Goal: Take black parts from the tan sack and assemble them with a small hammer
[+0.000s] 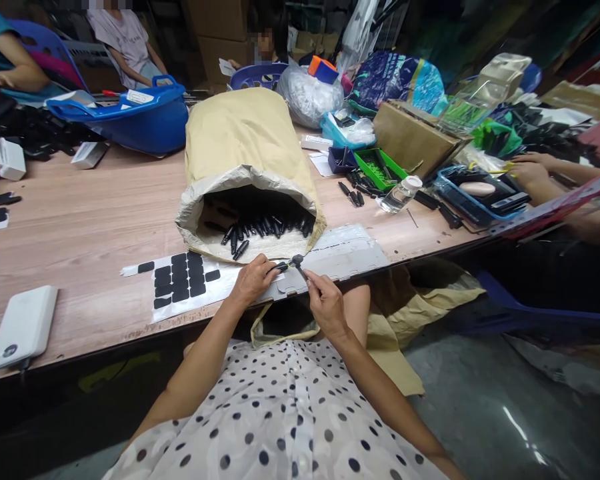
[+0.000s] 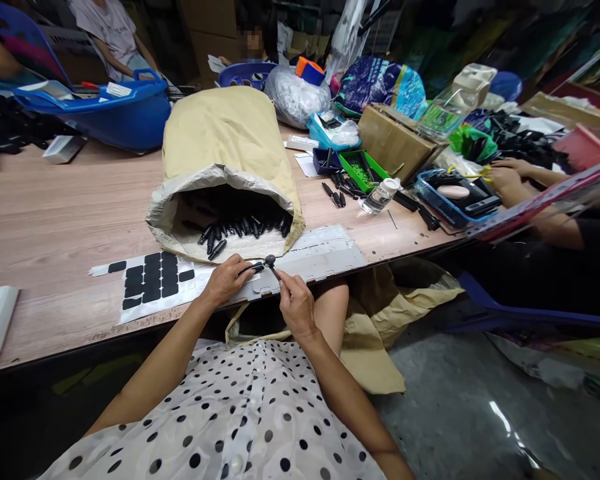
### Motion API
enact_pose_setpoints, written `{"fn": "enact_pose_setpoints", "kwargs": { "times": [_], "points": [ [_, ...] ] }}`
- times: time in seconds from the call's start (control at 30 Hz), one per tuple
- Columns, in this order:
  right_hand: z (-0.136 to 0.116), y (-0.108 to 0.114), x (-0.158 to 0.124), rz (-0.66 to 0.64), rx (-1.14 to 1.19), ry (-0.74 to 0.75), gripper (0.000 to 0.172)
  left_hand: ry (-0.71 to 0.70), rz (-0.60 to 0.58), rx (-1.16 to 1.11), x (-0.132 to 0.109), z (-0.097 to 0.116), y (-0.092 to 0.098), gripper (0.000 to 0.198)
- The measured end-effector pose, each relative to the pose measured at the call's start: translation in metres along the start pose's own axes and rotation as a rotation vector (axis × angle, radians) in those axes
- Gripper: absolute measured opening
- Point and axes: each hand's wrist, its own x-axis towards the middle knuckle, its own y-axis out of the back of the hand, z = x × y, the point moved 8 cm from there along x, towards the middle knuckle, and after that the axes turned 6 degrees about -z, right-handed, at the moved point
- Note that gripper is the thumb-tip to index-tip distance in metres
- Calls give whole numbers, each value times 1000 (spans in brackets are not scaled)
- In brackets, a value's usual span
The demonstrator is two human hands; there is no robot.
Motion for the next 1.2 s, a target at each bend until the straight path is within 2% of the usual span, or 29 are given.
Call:
{"fn": "enact_pose_setpoints", "kwargs": {
  "times": [0.37, 0.53, 0.67, 0.87, 1.07, 1.2],
  "points": [
    [-4, -15, 0, -23, -85, 12, 38, 45, -16, 110, 2, 1, 0, 28],
    [-12, -1, 12, 25, -53, 40, 37, 54, -38, 135, 4, -1, -2, 31],
    [-20, 7, 14, 98, -66, 81, 37, 44, -8, 149, 4, 1, -3, 31],
    [-12, -15, 7, -5, -113, 76, 39, 60, 12, 113, 4, 4, -6, 26],
    [-22, -2, 13, 64, -86, 111, 38, 59, 16, 142, 4, 7, -6, 28],
    [-19, -11, 11, 14, -167, 127, 40, 75, -8, 166, 4, 8, -7, 29]
  ]
}}
